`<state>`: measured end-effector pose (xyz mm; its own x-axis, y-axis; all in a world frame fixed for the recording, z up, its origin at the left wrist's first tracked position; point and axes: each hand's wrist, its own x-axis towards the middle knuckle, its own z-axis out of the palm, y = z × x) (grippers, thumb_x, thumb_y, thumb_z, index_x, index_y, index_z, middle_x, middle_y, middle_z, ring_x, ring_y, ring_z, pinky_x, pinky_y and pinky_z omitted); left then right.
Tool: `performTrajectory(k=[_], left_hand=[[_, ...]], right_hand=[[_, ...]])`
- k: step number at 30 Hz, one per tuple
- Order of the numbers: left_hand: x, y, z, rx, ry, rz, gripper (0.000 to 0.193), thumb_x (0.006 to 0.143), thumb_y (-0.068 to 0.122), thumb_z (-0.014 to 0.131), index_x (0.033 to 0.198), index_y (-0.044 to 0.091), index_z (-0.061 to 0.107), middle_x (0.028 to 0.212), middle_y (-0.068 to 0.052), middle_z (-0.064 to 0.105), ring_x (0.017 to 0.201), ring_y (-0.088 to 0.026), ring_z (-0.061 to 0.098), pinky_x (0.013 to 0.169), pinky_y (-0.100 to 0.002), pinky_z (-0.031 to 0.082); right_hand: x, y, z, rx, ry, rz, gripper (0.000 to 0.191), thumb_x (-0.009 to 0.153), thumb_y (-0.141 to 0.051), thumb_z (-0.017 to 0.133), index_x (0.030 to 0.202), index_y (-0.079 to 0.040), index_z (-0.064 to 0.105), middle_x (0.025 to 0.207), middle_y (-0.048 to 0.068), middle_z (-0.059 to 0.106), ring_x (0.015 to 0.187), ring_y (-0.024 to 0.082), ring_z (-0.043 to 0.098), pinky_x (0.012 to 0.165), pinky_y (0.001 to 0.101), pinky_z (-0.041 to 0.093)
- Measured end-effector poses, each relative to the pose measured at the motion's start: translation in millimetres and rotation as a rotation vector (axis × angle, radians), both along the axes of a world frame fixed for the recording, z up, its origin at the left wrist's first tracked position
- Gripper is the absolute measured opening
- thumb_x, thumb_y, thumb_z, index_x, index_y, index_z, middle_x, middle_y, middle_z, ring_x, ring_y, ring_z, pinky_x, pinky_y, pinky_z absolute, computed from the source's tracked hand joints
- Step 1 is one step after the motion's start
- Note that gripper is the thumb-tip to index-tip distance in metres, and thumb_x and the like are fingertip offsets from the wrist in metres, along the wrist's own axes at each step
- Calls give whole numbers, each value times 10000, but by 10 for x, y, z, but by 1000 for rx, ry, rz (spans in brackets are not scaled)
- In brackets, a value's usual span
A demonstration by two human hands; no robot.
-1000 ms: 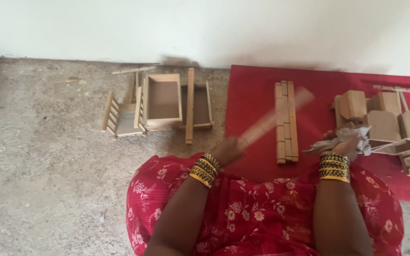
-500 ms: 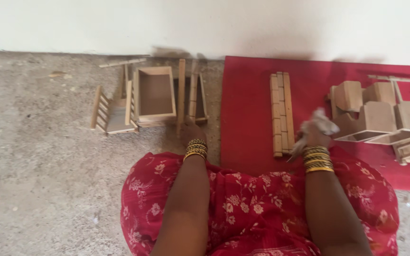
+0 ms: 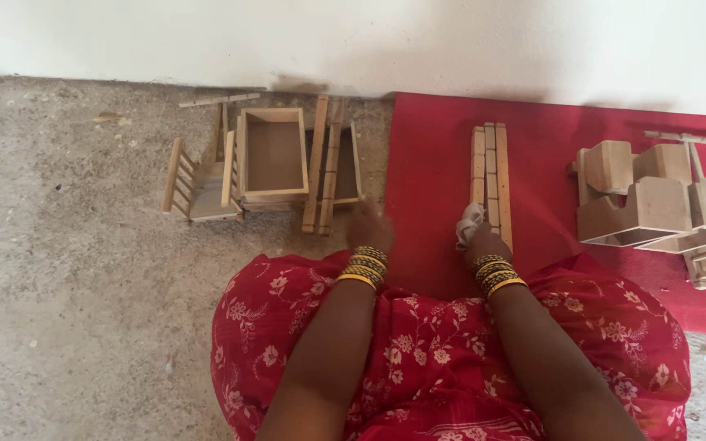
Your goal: The person sits on the floor and wipes various small wooden furniture pieces with a cloth. They handle miniature chairs, tables, and boxes one at a time, wiping each surface and placing them aside after cleaning.
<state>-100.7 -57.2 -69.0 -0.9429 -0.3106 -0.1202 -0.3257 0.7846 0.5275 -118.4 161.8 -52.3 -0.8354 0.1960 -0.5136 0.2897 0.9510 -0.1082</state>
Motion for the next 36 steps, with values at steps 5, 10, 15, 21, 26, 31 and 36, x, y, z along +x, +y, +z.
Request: performTrajectory(k=[5,10,15,21,26,31,36], left_hand=[[96,313,-307,411,-194,-120,714,942,536,651,1431,34,514,1399,-243,579,1289,-363,575,1089,-485,466],[98,370,-369,835,-379,-198,796,1026,672,468,1234,-69,672,1104,-273,748,945,-332,754,815,-438,607],[161,337,-350,890,-437,-157,581,956,511,607,1258,15,628,1044,-194,728,821,-222,718,709,-384,629],[284,808,-474,304,-79,-862,330,1063,228,542,1249,-37,604,1028,-205,760,806,-241,736,709,-371,651],[675,980,-254,177,-354,-819,482,1010,178,558,1431,38,373,1142,-273,631,809,-279,721,687,-416,650],[683,795,336,269,-438,-813,412,961,235,609,1297,36,479,964,-177,724,805,-279,723,694,-420,621],[527,480,473,272,-283,-778,406,922,330,654,1224,75,563,922,-129,719,770,-272,721,683,-416,609]], right_hand=[[187,-85,1,-374,63,-306,744,948,-284,762,1453,32,317,1209,281,648,1059,379,723,902,453,608],[152,-100,-169,-1140,-2,-291,507,871,-131,724,1335,-17,555,1061,185,721,901,321,713,778,484,632],[53,5,-176,-1773,-170,230,380,1079,-334,558,1293,-21,580,1067,188,772,919,321,787,736,446,660],[315,-129,-212,-1578,68,-467,557,942,-218,682,1458,-193,474,1117,93,629,823,185,683,708,363,635],[99,337,-209,-1584,411,-736,393,919,-229,762,1233,-143,542,956,77,610,719,199,656,635,381,629],[-128,1270,-183,-1792,788,-1023,297,896,-240,842,1007,-93,609,795,61,592,616,213,629,562,398,623],[-180,1676,-132,-1891,1224,-1249,301,913,-192,833,1002,-9,611,879,156,644,698,267,699,612,371,634]])
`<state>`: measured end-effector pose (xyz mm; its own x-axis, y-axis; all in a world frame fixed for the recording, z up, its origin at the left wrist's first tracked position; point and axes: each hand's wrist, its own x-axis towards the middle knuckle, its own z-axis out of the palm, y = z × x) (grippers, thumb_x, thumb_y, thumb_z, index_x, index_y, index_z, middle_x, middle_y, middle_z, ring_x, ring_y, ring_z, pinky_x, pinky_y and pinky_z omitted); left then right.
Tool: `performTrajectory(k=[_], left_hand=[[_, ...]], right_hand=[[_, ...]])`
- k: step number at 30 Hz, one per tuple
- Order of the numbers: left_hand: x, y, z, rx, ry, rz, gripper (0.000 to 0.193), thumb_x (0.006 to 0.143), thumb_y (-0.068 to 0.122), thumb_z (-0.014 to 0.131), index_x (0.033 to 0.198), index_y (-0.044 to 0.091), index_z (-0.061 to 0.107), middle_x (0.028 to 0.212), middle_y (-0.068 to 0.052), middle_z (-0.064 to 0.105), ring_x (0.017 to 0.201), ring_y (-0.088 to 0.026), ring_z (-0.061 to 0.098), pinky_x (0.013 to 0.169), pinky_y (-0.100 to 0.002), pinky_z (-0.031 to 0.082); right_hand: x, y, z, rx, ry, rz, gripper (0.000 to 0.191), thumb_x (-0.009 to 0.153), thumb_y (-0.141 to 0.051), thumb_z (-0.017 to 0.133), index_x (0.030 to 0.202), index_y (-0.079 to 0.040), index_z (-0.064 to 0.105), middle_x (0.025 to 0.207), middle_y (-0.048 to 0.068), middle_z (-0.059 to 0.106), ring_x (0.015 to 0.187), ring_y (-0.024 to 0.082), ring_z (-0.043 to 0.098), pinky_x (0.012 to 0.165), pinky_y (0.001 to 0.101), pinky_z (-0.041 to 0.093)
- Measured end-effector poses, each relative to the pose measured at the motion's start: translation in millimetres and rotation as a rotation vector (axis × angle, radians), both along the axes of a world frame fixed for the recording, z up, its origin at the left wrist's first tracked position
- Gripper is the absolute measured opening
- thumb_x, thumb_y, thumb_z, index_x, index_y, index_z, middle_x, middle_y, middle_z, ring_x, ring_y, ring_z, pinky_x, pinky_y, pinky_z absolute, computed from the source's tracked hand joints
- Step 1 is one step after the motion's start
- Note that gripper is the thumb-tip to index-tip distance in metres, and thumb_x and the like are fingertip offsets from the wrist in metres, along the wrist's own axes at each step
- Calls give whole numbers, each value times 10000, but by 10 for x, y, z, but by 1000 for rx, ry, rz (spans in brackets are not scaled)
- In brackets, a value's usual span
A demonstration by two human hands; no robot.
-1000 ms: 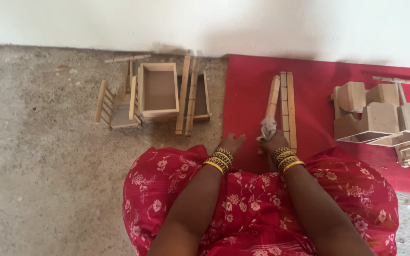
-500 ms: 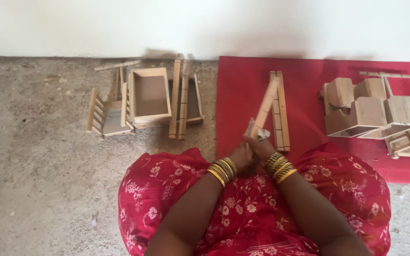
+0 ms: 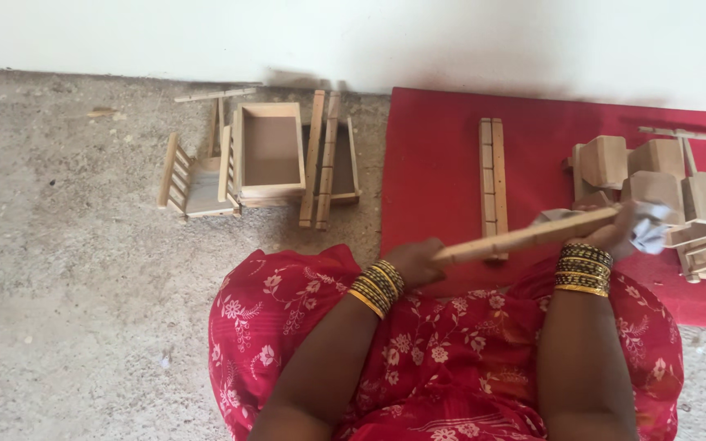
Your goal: The person sits on the floor and wipes various small wooden furniture pieces with a cloth. They handle miniature chairs, tables, and boxes one at a time, wiping each surface and placing them aside after cleaning.
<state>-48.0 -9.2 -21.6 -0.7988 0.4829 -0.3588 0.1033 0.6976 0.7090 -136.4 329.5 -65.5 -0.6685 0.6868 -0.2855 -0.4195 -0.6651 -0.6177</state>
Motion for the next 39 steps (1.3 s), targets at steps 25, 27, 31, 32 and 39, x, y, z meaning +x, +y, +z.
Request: performTrajectory(k=[25,27,31,32,39], left_hand=[[-554,-971,-283,-549,471,1133,634,845,343,683,1419,143,499,1428,-192,439,1332,-375,407,1083,-549,357],[-564,-908,-336,-493,528,1081,641,830,328,695,1415,143,508,1471,-208,411,1383,-376,366,1109,-565,326],[-509,-676,-527,-401,586,941,519,922,282,669,1405,149,534,1505,-204,410,1430,-367,349,1154,-590,302],[-491,-620,-572,-395,572,907,542,886,301,697,1379,142,537,1506,-204,403,1435,-371,339,1160,-585,293],[-443,-374,-695,-354,355,745,582,881,354,714,1394,155,525,1531,-186,365,1449,-345,324,1156,-548,292]], right_hand=[[-155,-529,-1,2229,-1252,803,379,936,-369,764,1052,-16,691,1065,204,701,977,288,706,862,417,588],[-159,-771,-62,2099,-1145,931,345,1007,-350,694,1097,-17,683,1064,207,717,974,308,725,844,431,610],[-33,-1229,-106,2087,-1070,1103,394,969,-303,726,1229,-34,602,1138,183,672,1066,360,659,835,467,614],[10,-1304,-93,2150,-1088,1133,480,913,-287,775,1272,-46,566,1175,167,644,1113,372,617,839,477,604],[172,-1450,197,1810,-1356,1153,559,926,-384,769,1333,-42,596,1362,188,620,1193,329,675,941,454,605]])
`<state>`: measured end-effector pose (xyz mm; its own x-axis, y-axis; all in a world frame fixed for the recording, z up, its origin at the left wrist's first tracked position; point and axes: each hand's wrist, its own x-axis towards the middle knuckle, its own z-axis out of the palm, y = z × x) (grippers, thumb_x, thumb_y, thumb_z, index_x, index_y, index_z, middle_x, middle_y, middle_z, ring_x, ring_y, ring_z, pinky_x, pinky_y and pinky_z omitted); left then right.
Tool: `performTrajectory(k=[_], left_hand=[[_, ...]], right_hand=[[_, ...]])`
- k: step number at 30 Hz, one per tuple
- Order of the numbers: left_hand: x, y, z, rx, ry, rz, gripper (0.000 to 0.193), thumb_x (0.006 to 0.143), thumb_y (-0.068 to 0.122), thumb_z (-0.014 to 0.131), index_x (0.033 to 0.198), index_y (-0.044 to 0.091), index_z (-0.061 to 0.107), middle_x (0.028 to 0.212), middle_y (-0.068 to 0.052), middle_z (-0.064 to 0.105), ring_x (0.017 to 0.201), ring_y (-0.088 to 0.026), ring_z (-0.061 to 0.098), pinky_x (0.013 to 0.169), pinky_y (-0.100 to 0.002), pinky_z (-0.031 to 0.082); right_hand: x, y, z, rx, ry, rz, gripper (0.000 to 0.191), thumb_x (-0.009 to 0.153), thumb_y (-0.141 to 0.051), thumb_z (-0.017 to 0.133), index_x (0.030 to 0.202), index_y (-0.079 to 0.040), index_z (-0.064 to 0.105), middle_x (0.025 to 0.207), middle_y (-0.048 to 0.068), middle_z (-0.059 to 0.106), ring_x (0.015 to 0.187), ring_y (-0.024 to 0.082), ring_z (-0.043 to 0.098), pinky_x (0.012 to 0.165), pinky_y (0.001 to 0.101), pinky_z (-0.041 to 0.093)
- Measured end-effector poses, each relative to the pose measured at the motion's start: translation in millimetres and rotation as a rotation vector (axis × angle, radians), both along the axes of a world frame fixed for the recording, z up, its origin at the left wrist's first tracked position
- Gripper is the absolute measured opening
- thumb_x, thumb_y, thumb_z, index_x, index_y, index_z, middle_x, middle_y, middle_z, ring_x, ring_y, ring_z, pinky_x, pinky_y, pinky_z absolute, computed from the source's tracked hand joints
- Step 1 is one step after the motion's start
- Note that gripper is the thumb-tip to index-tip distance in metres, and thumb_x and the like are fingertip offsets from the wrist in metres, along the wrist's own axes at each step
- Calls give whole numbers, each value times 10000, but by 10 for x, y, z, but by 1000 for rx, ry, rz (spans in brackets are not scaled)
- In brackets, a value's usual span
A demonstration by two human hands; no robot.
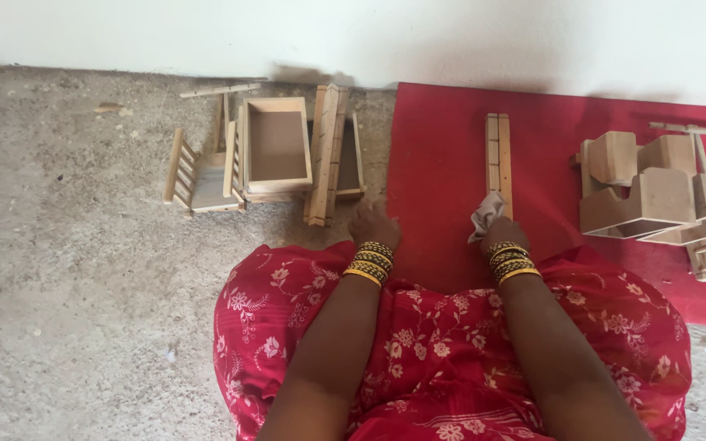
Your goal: The person sits on the floor and wipes various small wooden furniture pieces with a cloth. They handle miniature chairs, tables, and boxes one at a time, wiping each surface and placing them aside after cleaning.
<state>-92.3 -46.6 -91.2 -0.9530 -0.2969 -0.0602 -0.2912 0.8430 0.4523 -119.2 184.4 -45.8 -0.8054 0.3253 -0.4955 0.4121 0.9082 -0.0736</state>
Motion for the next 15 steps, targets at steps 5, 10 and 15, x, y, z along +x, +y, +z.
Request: performTrajectory(k=[5,10,15], left_hand=[[70,72,-36,53,32,-9,568,871,374,732,1381,190,564,1522,-179,376,1448,-352,332,1167,-524,301],[66,89,-23,103,-3,-6,539,885,375,722,1377,206,581,1519,-163,406,1451,-343,356,1178,-511,319],[72,99,-31,137,-24,3,540,877,367,737,1368,207,580,1538,-166,378,1453,-352,332,1188,-509,300]], right_hand=[[-48,-9,-119,42,11,18,779,868,-483,829,1371,23,519,1349,257,574,1156,337,680,924,417,598],[-79,-17,-248,-53,-4,119,634,883,-340,803,1371,-9,572,1285,194,681,1148,300,722,919,408,618],[-103,67,-238,110,78,271,537,982,-441,689,1259,18,647,1154,187,732,1041,273,737,886,383,594]])
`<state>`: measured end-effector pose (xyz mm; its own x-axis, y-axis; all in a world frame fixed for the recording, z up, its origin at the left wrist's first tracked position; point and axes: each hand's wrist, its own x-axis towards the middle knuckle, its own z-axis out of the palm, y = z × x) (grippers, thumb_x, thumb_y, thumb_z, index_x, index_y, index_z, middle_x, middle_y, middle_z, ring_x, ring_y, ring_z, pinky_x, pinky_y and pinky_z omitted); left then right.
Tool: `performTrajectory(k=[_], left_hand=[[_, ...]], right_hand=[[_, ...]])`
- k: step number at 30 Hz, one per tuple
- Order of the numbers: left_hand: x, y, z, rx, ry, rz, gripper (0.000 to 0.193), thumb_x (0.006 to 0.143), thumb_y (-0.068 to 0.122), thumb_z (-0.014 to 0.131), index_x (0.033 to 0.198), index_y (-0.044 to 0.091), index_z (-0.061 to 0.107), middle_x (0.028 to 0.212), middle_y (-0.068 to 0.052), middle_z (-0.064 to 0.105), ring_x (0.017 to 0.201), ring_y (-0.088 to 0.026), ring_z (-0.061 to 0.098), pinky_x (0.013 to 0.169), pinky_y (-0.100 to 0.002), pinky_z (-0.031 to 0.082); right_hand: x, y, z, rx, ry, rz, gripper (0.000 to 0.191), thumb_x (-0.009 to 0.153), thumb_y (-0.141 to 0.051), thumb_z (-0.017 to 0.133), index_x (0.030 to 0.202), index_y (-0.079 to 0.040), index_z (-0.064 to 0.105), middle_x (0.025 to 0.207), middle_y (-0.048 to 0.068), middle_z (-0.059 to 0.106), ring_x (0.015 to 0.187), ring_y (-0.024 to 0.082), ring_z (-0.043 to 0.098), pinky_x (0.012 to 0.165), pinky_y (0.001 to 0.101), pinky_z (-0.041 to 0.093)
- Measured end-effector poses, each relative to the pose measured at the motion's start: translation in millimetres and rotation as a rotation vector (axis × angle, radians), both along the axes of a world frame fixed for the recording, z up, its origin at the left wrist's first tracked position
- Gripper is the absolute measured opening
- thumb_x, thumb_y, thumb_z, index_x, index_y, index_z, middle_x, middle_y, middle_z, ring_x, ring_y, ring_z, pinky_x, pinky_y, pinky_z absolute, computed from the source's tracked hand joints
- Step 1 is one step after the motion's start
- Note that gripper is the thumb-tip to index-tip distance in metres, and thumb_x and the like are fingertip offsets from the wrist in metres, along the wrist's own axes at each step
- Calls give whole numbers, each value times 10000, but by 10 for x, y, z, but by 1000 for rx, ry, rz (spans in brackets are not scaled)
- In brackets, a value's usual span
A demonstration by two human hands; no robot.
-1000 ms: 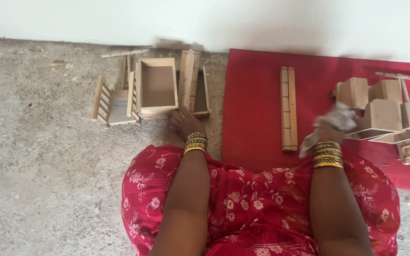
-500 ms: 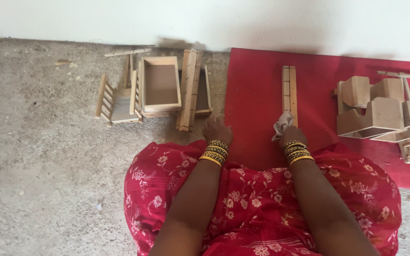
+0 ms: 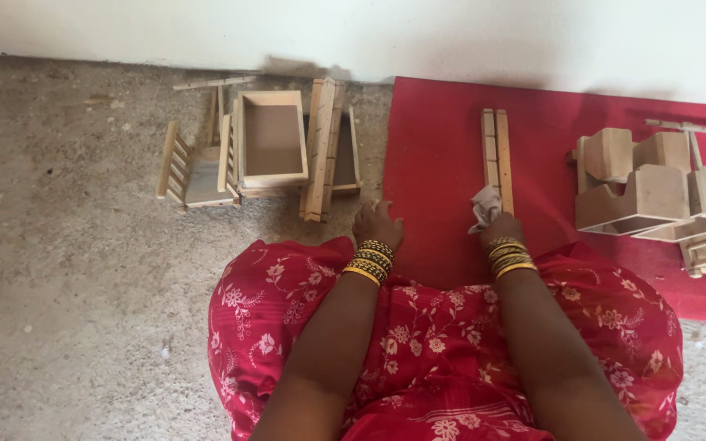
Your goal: The person sits on the floor and wipes various small wooden furniture pieces with a cloth. They handle miniature chairs, tables, and boxes one at a time, wiping each surface and placing them aside after cleaning.
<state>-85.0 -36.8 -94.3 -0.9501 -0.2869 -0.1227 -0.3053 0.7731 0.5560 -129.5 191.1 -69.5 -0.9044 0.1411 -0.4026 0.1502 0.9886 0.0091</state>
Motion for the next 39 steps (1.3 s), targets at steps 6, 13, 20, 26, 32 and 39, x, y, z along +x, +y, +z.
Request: performTrajectory(k=[6,13,20,26,32,39], left_hand=[[-22,12,-39,34,-18,-20,520,891,371,731,1363,206,587,1540,-157,404,1463,-340,357,1193,-497,326],[-26,-12,-38,48,-69,-26,514,904,379,719,1364,196,578,1554,-159,387,1463,-346,344,1184,-496,325],[-21,-8,14,84,-127,-59,516,914,383,708,1373,188,576,1561,-157,383,1461,-339,350,1185,-498,336],[-15,-2,36,72,-89,-82,506,897,403,721,1346,196,614,1521,-157,453,1424,-341,415,1163,-498,378],[-16,11,-9,78,-129,-111,500,897,405,712,1342,197,620,1489,-146,487,1401,-330,443,1151,-495,391],[-31,39,-15,193,156,-279,737,862,441,761,1480,154,481,1521,-176,471,1434,-354,428,1195,-495,340]], right_hand=[[69,-18,26,-485,-30,-275,304,996,-105,617,1291,-34,626,1082,169,747,952,268,772,765,369,652],[176,-22,302,-577,23,-674,656,926,-219,757,1435,6,409,1221,253,691,1047,371,737,833,460,649],[46,85,91,-262,-23,-426,888,859,-391,832,1493,16,362,1359,276,585,1160,354,674,926,444,609],[-17,242,64,-421,-114,-531,838,866,-426,787,1491,3,429,1382,262,585,1176,349,679,916,448,616],[55,188,87,-366,-66,-371,773,862,-351,777,1492,-49,447,1348,239,614,1139,333,678,896,457,610],[142,86,74,-660,-9,5,719,857,-265,766,1494,-110,469,1309,212,648,1095,314,677,872,467,603]])
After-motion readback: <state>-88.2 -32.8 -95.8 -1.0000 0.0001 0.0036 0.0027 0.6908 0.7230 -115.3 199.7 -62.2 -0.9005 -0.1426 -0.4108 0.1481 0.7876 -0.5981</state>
